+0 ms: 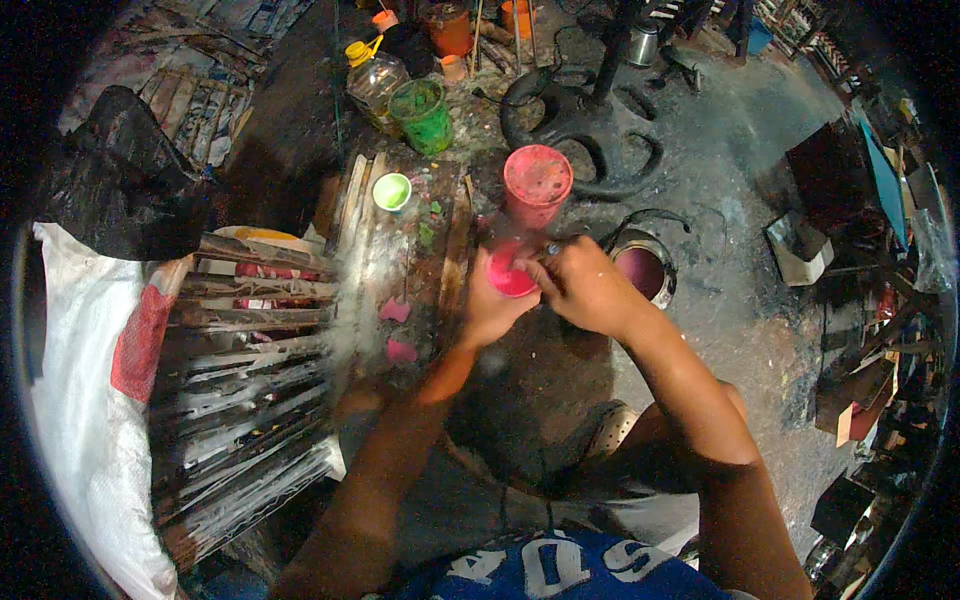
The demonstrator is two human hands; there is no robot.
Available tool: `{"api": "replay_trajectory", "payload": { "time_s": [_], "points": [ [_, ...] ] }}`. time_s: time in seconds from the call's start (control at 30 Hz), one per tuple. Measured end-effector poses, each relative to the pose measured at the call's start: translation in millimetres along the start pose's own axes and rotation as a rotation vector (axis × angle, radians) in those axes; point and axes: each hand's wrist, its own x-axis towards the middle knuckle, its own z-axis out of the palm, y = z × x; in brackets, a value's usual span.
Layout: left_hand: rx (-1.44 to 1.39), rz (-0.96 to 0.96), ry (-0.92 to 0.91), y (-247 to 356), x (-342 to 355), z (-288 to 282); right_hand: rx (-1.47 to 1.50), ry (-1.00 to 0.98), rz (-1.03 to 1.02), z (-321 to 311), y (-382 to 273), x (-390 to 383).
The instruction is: The person sits on the floor and mixes pink paint in a small container using a stick. They briefly retrieve a pink plastic object from a nearby box and return to mixing the paint.
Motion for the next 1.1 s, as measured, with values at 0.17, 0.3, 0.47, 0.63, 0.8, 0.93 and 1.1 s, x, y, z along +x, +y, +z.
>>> {"api": "replay_trajectory", "payload": {
  "time_s": [0.17, 0.3, 0.47, 0.63, 0.8, 0.93, 1.1],
  "points": [
    [0.059, 0.018, -0.015, 2, -2, 0, -0.051, -0.038, 0.388, -8, -5, 4],
    [-0.08, -0.05, -0.052, 11, -5, 3, -0.02, 0.011, 0.111, -7, 4, 1],
    [0.012, -0.012, -0.065, 22, -7, 1, 0.103, -0.039, 0.202, -2, 11, -7],
    [0.214, 0.012, -0.122, 22, -5, -4, 0.049, -0.048, 0.15, -1, 2, -4],
    [0.018, 0.058, -0.054, 19, -8, -1, 0.096, 0.093, 0.266, -3, -4, 1],
    [-0.067, -0.105, -0.065, 16, -9, -1, 0.173, -0.096, 0.105, 0, -6, 2],
    [0.097, 0.048, -0.002, 15, -7, -3, 0.021, 0.038, 0.365, 2, -6, 3]
  ]
}}
